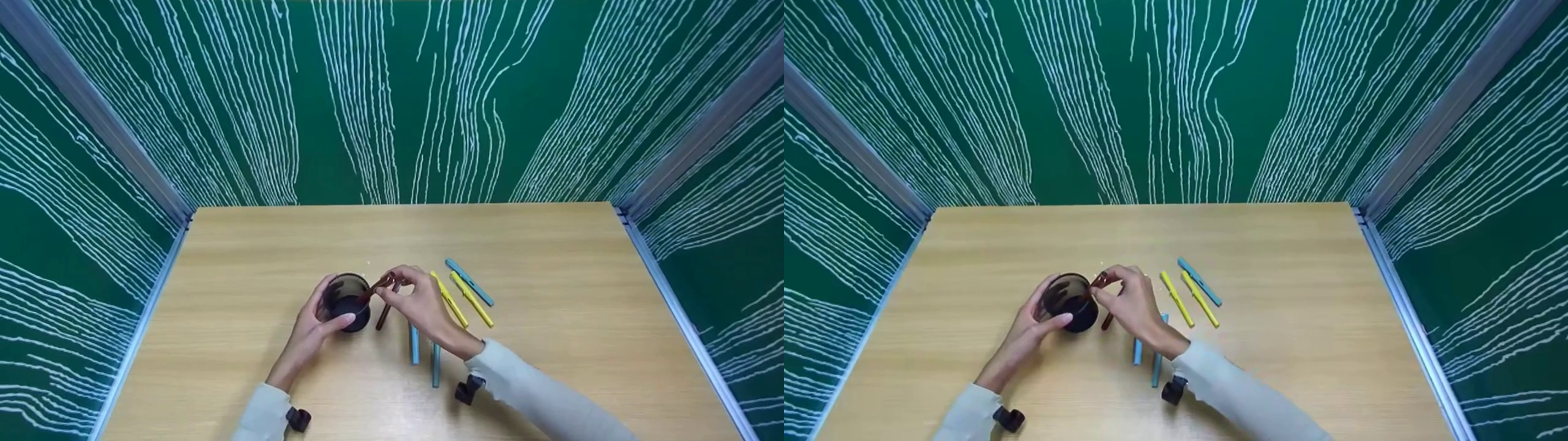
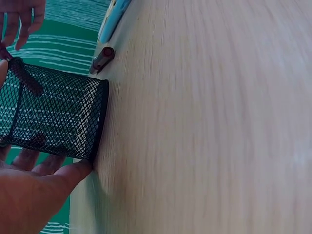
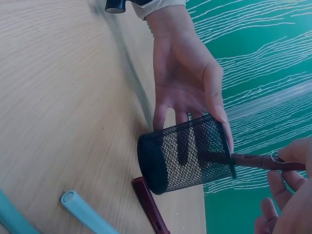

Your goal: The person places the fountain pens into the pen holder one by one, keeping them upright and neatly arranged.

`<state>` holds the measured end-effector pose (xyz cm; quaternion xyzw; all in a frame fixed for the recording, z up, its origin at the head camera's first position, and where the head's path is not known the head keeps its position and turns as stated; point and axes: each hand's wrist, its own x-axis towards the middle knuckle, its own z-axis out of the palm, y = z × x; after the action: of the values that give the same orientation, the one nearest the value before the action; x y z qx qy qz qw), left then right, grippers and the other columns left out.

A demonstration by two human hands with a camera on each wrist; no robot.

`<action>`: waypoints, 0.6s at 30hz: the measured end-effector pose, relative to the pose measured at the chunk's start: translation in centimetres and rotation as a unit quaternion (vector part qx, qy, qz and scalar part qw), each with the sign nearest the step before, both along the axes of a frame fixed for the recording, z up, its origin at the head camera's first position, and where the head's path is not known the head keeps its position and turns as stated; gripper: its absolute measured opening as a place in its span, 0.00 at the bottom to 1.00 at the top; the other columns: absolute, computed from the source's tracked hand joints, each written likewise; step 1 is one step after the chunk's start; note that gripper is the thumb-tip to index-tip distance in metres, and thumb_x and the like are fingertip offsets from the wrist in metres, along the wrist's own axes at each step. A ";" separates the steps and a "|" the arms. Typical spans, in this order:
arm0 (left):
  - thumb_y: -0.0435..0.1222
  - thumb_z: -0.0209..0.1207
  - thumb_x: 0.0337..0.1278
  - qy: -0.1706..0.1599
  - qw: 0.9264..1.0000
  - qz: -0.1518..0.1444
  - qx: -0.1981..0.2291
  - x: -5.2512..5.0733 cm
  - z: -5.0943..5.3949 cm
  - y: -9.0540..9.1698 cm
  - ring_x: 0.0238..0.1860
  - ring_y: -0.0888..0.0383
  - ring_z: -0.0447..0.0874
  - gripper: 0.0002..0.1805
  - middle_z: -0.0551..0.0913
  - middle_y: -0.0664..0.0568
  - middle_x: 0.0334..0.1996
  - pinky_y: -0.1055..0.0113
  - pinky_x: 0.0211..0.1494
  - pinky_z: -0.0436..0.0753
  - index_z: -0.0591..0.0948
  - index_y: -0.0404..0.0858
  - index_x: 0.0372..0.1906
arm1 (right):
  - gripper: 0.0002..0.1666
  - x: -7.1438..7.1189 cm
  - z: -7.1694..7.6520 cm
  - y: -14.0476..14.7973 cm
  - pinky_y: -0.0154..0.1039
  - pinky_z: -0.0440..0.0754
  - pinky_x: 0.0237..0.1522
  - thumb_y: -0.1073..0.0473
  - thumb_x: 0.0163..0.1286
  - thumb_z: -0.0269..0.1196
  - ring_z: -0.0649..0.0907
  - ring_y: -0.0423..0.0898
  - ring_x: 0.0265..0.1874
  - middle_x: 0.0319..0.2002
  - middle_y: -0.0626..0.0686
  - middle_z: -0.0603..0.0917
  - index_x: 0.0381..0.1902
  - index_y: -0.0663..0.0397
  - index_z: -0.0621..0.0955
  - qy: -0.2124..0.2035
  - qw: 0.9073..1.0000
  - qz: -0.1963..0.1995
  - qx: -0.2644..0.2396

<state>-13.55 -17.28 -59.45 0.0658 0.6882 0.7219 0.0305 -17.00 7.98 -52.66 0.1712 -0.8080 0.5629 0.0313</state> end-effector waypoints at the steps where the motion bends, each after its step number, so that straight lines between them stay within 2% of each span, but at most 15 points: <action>1: 0.28 0.74 0.65 -0.003 1.000 0.000 0.000 0.0 0.1 0.1 0.83 0.43 0.65 0.51 0.71 0.41 0.81 0.51 0.87 0.59 0.61 0.39 0.88 | 0.05 0.0 0.0 0.0 0.46 0.80 0.55 0.59 0.71 0.77 0.85 0.57 0.47 0.40 0.40 0.90 0.42 0.43 0.92 0.001 1.000 0.000 0.002; 4: 0.28 0.75 0.64 -0.007 1.000 -0.002 -0.002 -0.1 0.2 0.1 0.83 0.43 0.66 0.51 0.71 0.41 0.81 0.50 0.87 0.60 0.61 0.40 0.88 | 0.05 -0.1 -0.1 0.1 0.46 0.80 0.54 0.58 0.71 0.77 0.85 0.56 0.46 0.39 0.39 0.89 0.42 0.41 0.92 0.000 1.000 0.002 0.006; 11: 0.29 0.75 0.65 0.003 1.000 -0.005 -0.006 -0.4 0.2 0.1 0.83 0.43 0.67 0.50 0.72 0.40 0.80 0.48 0.87 0.59 0.63 0.40 0.87 | 0.06 -0.2 -0.2 -0.1 0.56 0.82 0.54 0.61 0.70 0.77 0.86 0.59 0.46 0.38 0.41 0.90 0.42 0.44 0.93 0.007 1.000 0.001 -0.002; 15: 0.28 0.75 0.64 -0.002 1.000 -0.002 -0.002 -0.2 0.2 0.1 0.82 0.43 0.67 0.50 0.72 0.40 0.80 0.49 0.87 0.61 0.62 0.40 0.87 | 0.06 0.1 -0.3 -0.3 0.48 0.82 0.52 0.61 0.69 0.77 0.85 0.57 0.45 0.38 0.41 0.90 0.42 0.45 0.93 0.006 1.000 -0.004 -0.001; 18: 0.28 0.74 0.64 -0.004 1.000 -0.001 -0.005 -0.1 0.1 0.1 0.82 0.43 0.68 0.50 0.72 0.40 0.80 0.50 0.87 0.62 0.62 0.40 0.87 | 0.06 0.3 -0.5 -0.4 0.42 0.80 0.51 0.61 0.68 0.78 0.86 0.59 0.46 0.38 0.41 0.90 0.42 0.46 0.93 0.005 1.000 -0.006 0.002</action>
<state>-13.69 -17.22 -59.36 0.0638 0.6919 0.7184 0.0341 -16.73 7.54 -53.18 0.1694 -0.8099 0.5603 0.0381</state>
